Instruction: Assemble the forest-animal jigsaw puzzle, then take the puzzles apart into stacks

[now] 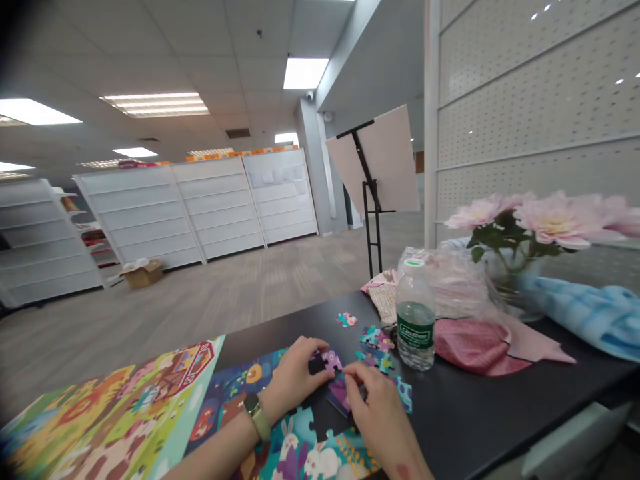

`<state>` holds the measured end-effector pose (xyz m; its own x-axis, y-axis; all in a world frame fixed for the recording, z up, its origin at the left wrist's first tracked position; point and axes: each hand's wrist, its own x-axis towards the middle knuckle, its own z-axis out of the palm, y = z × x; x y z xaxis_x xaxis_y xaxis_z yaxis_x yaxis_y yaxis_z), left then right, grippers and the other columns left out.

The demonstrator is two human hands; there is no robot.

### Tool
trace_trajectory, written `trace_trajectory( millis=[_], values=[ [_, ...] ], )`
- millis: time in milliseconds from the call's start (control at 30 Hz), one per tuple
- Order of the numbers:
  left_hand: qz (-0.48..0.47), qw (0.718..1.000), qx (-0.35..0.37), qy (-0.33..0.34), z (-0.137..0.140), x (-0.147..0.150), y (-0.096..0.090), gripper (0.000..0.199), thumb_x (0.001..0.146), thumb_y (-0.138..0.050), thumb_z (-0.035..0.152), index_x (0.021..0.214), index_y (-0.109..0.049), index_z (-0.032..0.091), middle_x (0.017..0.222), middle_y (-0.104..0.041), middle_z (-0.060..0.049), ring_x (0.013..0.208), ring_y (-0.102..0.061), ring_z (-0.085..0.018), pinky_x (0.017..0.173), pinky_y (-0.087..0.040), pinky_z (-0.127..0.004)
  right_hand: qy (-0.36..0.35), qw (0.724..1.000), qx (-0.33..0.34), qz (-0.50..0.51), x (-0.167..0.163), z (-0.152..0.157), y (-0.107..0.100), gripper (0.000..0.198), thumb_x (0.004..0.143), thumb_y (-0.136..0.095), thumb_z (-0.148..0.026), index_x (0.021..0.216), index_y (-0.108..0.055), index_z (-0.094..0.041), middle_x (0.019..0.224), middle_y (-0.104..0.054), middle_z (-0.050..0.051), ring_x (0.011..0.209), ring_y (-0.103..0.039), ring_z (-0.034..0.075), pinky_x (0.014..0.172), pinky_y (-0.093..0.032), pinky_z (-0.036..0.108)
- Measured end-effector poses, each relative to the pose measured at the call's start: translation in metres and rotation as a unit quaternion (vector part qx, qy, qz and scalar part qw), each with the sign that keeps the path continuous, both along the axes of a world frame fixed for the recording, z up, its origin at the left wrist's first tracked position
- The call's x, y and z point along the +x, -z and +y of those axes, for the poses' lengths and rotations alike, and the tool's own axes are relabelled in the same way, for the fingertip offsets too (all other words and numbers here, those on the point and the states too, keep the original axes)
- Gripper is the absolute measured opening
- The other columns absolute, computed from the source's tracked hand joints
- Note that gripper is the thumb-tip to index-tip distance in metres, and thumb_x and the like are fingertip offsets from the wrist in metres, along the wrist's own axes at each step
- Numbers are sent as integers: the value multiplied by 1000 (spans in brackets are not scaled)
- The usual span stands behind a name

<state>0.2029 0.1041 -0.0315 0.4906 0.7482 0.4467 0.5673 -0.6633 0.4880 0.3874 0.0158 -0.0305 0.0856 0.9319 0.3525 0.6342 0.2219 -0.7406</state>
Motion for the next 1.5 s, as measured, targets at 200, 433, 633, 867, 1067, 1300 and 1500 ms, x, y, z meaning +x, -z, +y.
trace_trajectory(
  millis=[200,433,633,867,1067,1300,1500],
  values=[
    [-4,1000,15,-13,-8,-4,4,36,73,-76,22,107,-64,22,98,-66,-4,96,-56,-26,84,-47,-38,-1,1000,10,-3,0,0,2,29,94,-44,-38,88,-70,-25,79,-71,3,75,-65,21,66,-45,29],
    [6,1000,11,-12,-9,-5,2,36,73,-72,22,108,-63,22,96,-64,-4,95,-55,-26,85,-46,-38,-2,1000,12,-10,-1,0,-2,29,93,-43,-37,86,-69,-25,74,-70,2,69,-64,20,58,-42,28],
    [0,1000,1,-15,-8,-6,1,46,69,-73,24,113,-61,24,110,-59,-6,102,-53,-27,91,-45,-40,-8,1000,11,-9,0,0,-1,29,94,-43,-38,87,-68,-25,74,-70,1,67,-63,19,60,-43,28],
    [0,1000,2,5,-11,-7,-5,46,70,-67,16,115,-61,24,113,-57,-6,105,-52,-27,94,-44,-41,40,997,49,40,4,-3,4,30,91,-46,-40,94,-71,-23,81,-72,5,72,-65,21,62,-47,29],
    [35,986,5,165,-19,-8,-14,49,73,-67,18,122,-63,26,128,-61,-7,118,-51,-29,108,-35,-45,158,967,84,183,16,-6,4,33,92,-45,-41,102,-67,-19,73,-65,2,68,-62,19,64,-48,29],
    [70,975,-30,209,-23,-6,-15,47,80,-70,27,127,-63,30,116,-70,-6,121,-52,-30,109,-32,-48,123,970,72,195,14,-4,5,29,91,-49,-41,99,-67,-19,72,-64,1,66,-60,18,62,-46,28],
    [-68,983,-37,166,-12,-10,-14,37,78,-78,31,113,-68,23,106,-68,-7,96,-62,-23,91,-47,-36,59,994,51,80,7,-5,0,25,92,-46,-32,94,-69,-21,86,-71,5,80,-64,21,74,-48,32]
  ],
)
